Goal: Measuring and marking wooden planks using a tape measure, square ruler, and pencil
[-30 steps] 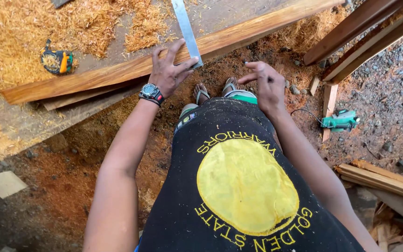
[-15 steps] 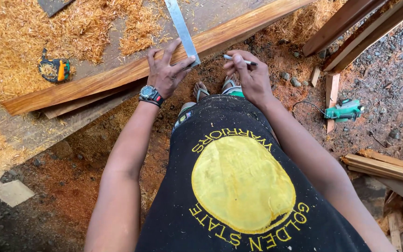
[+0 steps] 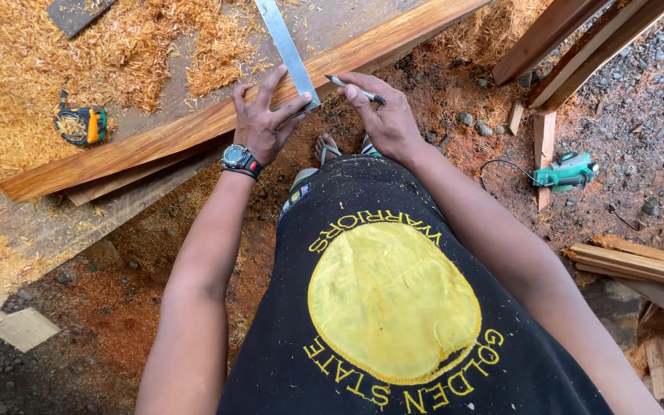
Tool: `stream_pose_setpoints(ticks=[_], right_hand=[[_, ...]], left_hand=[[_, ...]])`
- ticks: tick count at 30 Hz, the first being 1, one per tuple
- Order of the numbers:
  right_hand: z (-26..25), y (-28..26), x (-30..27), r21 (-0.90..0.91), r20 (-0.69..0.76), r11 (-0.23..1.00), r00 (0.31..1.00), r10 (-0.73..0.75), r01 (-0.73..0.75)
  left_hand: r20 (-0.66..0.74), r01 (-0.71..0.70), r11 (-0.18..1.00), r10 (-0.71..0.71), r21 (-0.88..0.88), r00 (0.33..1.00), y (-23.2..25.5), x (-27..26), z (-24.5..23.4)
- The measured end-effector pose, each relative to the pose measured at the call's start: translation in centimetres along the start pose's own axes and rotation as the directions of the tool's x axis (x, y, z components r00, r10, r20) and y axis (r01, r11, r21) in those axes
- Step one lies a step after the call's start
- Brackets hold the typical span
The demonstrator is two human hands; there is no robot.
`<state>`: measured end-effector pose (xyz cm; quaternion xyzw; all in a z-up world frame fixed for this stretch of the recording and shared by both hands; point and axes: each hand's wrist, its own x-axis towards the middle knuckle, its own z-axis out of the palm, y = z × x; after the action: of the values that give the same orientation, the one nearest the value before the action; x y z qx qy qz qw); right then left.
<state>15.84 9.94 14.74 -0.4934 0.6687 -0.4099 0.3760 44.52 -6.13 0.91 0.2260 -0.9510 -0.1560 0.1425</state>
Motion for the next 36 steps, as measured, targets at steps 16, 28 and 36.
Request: stream_pose_setpoints(ticks=[16, 28, 36], right_hand=[[2.1, 2.4, 1.6, -0.171, 0.154, 0.985, 0.988, 0.004, 0.023], [1.6, 1.9, 2.3, -0.211, 0.153, 0.972, 0.986, -0.070, 0.102], [-1.1, 0.7, 1.1, -0.108, 0.095, 0.989, 0.989, 0.112, -0.101]], left_hand=[[0.002, 0.019, 0.999, -0.019, -0.031, 1.000, 0.3, 0.0, -0.1], [-0.027, -0.003, 1.000, 0.002, -0.021, 1.000, 0.4, 0.2, -0.4], [-0.037, 0.174, 0.984, -0.173, 0.028, 0.984, 3.5, 1.0, -1.5]])
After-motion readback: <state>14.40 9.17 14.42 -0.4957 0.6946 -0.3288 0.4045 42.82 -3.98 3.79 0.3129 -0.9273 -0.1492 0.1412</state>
